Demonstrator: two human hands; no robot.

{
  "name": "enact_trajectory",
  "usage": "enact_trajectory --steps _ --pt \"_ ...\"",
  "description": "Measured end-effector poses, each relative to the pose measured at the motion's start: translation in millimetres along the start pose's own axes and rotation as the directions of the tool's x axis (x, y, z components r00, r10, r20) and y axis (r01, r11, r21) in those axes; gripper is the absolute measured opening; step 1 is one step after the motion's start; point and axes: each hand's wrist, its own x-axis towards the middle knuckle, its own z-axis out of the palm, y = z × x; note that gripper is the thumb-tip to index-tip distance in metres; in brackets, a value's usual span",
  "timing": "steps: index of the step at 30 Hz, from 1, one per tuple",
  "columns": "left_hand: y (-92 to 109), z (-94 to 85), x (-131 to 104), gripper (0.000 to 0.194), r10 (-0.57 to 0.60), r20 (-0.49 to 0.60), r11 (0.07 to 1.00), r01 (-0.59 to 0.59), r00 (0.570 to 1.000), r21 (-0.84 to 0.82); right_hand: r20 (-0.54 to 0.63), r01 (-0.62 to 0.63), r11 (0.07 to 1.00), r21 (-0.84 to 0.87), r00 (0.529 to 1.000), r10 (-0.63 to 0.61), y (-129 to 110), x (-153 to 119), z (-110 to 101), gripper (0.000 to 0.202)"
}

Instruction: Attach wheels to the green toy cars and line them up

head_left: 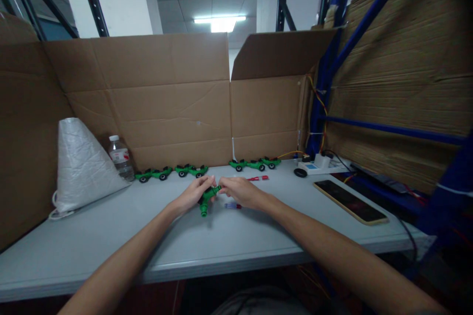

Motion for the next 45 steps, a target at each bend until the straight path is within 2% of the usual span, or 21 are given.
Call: enact_trajectory --steps 5,8,11,14,17,20,22,27,33,36,40,45 --pt "-6.5 -4.5 5.1 0.058 0.002 -0.052 0.999 0.0 0.999 0.032 0.046 -0.018 0.997 -0.069 0.999 0.021 -2.3 -1.9 -8.1 0.012" --pt "-9.0 -10.5 9.4 0.058 0.061 -0.173 0.997 -0.051 0.983 0.061 0.037 -0.066 0.992 -0.105 0.997 0.07 -1.5 -4.3 -10.9 0.012" --pt "-11.1 -17.4 13.6 0.054 0.105 -0.327 0.994 -0.093 0.939 0.052 0.02 -0.101 0.988 -0.113 0.994 0.104 0.1 -6.2 -11.1 0.012" --pt "-15.4 -23.8 16.7 0.046 0.025 -0.408 0.998 -0.047 0.913 -0.044 0.044 -0.126 0.985 -0.116 0.99 0.132 0.7 -7.6 -9.7 0.011" --pt "-21.5 -28.1 18.7 0.046 -0.046 -0.426 0.992 -0.007 0.904 -0.123 0.077 -0.138 0.986 -0.092 0.986 0.145 0.5 -8.7 -7.4 0.011" --pt "-26.0 -28.6 19.4 0.051 -0.027 -0.423 0.989 -0.037 0.906 -0.143 0.073 -0.129 0.99 -0.053 0.988 0.133 0.9 -9.1 -4.7 0.009" --pt "-26.9 -26.4 18.9 0.052 -0.013 -0.398 0.985 -0.057 0.917 -0.166 0.05 -0.131 0.991 -0.029 0.99 0.133 2.1 -9.0 -3.0 0.014" --pt "-23.8 -15.9 14.9 0.055 0.006 -0.252 0.969 -0.069 0.968 -0.239 -0.01 -0.16 0.987 -0.002 0.987 0.16 5.0 -8.1 -1.7 0.03" --pt "-19.4 -9.4 11.6 0.056 0.038 -0.196 0.967 -0.086 0.98 -0.24 -0.065 -0.148 0.989 -0.023 0.987 0.146 2.7 -5.6 -4.5 0.013" --pt "-17.1 -10.7 10.4 0.063 0.051 -0.18 0.97 -0.091 0.982 -0.226 -0.099 -0.152 0.988 -0.031 0.984 0.148 0.6 -4.1 -5.8 0.01" --pt "-16.7 -13.6 9.8 0.074 0.052 -0.122 0.984 -0.072 0.991 -0.16 -0.155 -0.189 0.98 -0.066 0.972 0.177 0.6 -3.1 -6.1 0.006" --pt "-25.4 -16.6 13.3 0.069 0.11 -0.108 0.992 -0.115 0.988 -0.043 -0.19 -0.238 0.969 -0.062 0.956 0.222 3.4 -3.3 -5.4 0.007"
